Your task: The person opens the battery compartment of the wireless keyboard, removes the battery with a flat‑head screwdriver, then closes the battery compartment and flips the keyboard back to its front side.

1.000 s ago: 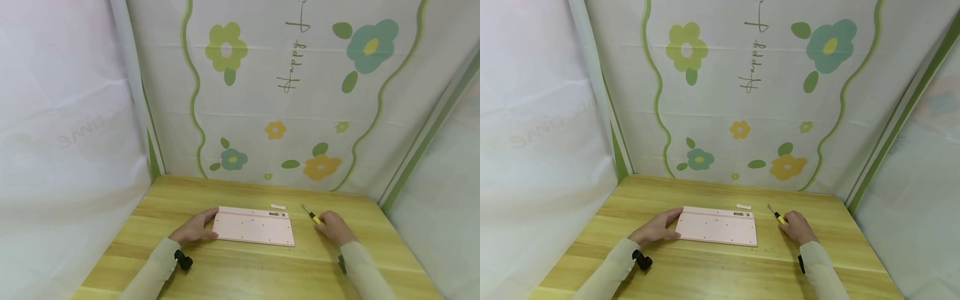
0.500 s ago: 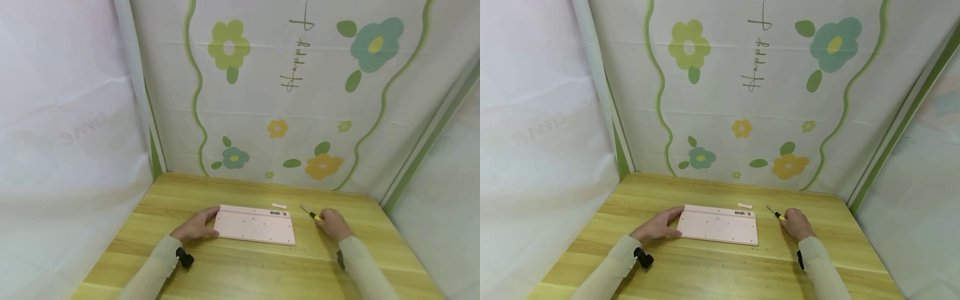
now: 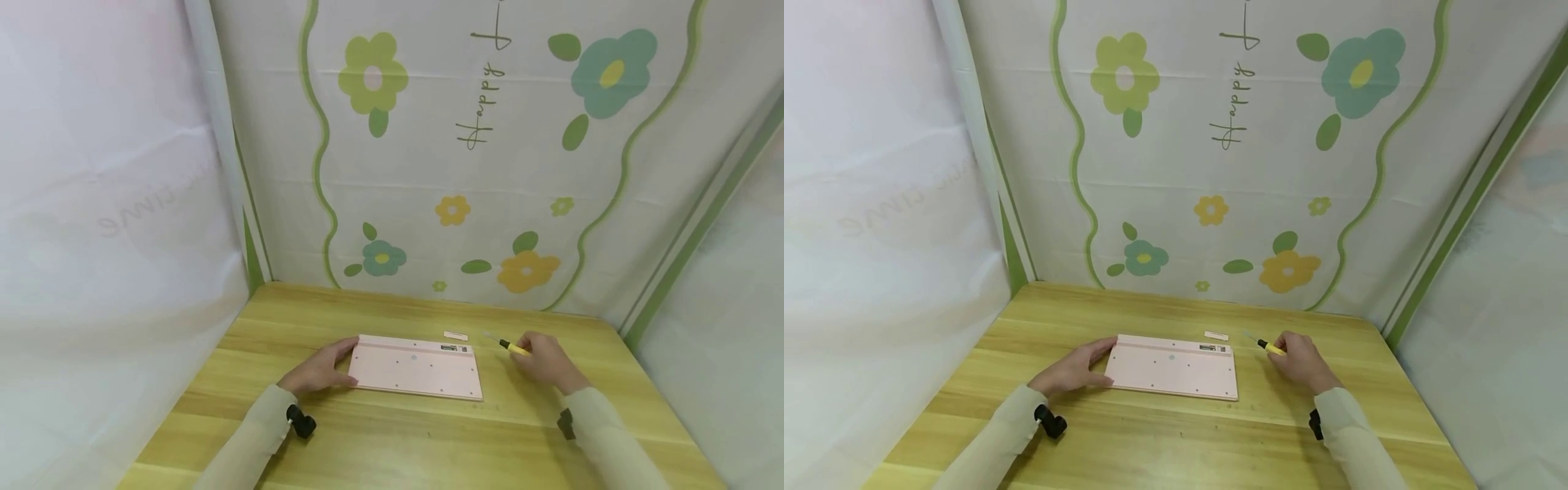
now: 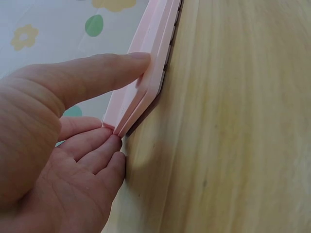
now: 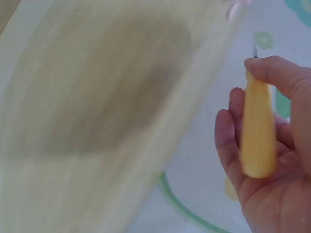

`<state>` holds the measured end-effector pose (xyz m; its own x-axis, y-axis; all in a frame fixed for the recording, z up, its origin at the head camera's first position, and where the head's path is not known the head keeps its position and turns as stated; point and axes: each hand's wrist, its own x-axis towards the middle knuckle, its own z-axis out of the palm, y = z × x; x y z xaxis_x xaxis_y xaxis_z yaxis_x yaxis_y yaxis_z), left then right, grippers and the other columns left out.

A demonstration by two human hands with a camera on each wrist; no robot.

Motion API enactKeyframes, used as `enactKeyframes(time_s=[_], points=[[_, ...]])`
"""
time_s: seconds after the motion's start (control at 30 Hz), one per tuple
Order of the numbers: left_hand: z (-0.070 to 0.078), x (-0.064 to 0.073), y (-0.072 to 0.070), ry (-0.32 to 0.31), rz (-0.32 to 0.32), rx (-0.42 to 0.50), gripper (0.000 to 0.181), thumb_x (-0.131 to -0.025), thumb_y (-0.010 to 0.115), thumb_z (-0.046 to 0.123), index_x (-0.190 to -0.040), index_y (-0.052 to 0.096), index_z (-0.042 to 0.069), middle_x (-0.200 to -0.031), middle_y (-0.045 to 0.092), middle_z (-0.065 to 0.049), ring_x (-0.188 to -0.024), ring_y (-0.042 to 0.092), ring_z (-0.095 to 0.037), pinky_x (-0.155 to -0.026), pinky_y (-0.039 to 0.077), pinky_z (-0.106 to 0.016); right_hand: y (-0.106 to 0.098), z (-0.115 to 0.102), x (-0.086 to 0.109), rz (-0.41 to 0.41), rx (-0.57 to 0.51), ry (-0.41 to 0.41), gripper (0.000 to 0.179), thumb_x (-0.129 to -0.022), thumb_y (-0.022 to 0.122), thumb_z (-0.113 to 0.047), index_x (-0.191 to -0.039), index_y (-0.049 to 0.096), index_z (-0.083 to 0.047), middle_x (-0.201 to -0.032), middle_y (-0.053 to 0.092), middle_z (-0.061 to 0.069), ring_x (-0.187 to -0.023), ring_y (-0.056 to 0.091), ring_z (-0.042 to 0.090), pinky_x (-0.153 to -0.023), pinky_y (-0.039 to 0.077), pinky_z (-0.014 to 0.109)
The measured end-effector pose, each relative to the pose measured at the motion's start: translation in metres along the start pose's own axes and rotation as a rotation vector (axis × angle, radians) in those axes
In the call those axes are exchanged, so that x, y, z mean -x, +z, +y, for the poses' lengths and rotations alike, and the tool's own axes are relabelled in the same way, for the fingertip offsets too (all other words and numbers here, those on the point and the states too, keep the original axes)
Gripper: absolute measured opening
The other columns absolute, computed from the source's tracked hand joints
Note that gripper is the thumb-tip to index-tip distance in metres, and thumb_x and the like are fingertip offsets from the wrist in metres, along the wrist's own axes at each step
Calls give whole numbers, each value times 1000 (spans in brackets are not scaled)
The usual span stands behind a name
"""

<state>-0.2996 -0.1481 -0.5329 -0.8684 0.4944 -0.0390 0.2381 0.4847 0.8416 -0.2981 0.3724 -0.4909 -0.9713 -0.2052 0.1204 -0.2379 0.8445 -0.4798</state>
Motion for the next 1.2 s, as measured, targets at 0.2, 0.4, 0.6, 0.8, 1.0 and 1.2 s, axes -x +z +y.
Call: enactKeyframes(time_s=[0.2,0.4,0.6,0.8,1.0,1.2], points=[[1,0,0,-16,1,-15,94,-89,87,22,-165,33,7,-173,32,-15,-160,32,-38,-131,29,-56,-13,-23,1,-48,-3,-37,15,-96,76,-16,-99,70,-2,-93,76,9,-74,62,12,-62,54,22],[-1,0,0,-7,-2,-11,95,-90,86,22,-166,32,6,-174,30,-16,-160,31,-39,-131,28,-56,-17,-47,-2,-83,36,-96,12,-95,77,-16,-97,71,-5,-88,72,0,-73,59,9,-63,53,22],[-2,-1,-1,13,-9,-8,95,-90,86,21,-165,31,3,-173,30,-19,-160,30,-41,-131,28,-57,-17,-67,-9,-109,94,-142,9,-94,78,-14,-94,73,-7,-91,73,1,-80,63,12,-70,59,30],[-3,-2,0,26,-7,4,95,-89,87,21,-165,32,2,-173,31,-18,-160,30,-41,-131,29,-57,-14,-79,-18,-109,148,-221,6,-92,80,-11,-90,75,-7,-90,75,2,-82,67,15,-75,61,36],[-5,-3,1,29,-7,12,95,-89,87,20,-165,32,2,-173,31,-19,-160,30,-42,-131,28,-57,-11,-89,-24,-141,150,-234,6,-90,80,-8,-92,76,-4,-94,76,7,-88,71,23,-77,63,39],[-5,-3,0,34,-6,12,95,-89,86,19,-165,32,2,-173,31,-19,-160,29,-42,-131,28,-58,-13,-99,-31,-178,164,-218,27,-89,78,-3,-71,60,-11,-73,58,-3,-67,54,12,-62,50,27]])
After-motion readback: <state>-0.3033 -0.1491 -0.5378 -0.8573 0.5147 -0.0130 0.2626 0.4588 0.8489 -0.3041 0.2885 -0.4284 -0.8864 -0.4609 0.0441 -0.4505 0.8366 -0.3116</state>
